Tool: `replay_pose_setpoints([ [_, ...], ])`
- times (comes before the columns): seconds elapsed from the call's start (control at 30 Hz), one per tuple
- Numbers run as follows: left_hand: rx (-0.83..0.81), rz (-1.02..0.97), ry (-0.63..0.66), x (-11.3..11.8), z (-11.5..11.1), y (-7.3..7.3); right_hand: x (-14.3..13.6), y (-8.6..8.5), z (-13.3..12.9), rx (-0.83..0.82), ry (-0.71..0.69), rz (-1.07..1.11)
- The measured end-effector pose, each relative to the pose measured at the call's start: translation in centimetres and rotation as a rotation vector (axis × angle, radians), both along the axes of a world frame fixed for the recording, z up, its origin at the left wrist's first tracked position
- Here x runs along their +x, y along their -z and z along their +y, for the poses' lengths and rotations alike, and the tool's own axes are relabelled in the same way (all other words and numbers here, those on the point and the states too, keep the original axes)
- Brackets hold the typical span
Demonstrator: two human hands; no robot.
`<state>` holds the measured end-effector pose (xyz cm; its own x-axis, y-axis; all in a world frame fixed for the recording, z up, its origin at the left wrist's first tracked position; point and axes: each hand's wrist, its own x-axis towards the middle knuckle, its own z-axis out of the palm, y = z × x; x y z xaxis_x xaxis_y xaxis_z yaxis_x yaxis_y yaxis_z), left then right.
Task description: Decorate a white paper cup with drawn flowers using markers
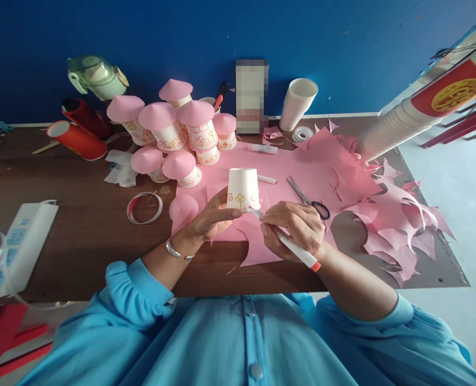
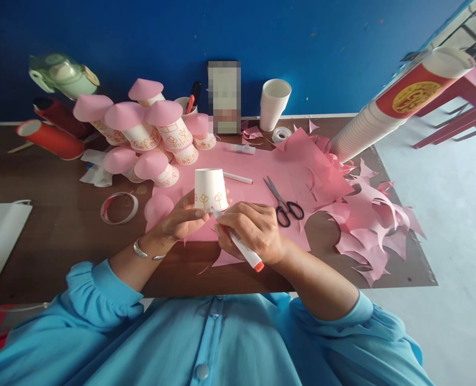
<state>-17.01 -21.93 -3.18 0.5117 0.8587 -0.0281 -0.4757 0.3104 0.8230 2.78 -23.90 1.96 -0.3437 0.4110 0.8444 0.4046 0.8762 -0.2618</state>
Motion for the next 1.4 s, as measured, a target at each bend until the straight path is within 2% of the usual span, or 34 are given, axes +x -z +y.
replay_pose_setpoints([
  [0.43,0.053,0.016,0.014,-0.05,0.08,0.23,-0.05,0.08,0.0,0.015,0.001,-0.042],
  [0.83,0.036,0.054,0.0,0.0,0.04,-0.19,-0.11,0.12,0.04,0.02,-0.005,-0.052],
  [1.4,0.009,0.062,-0.008,-0.07,0.09,0.01,-0.04,0.01,-0.05,0.015,-0.013,-0.067],
])
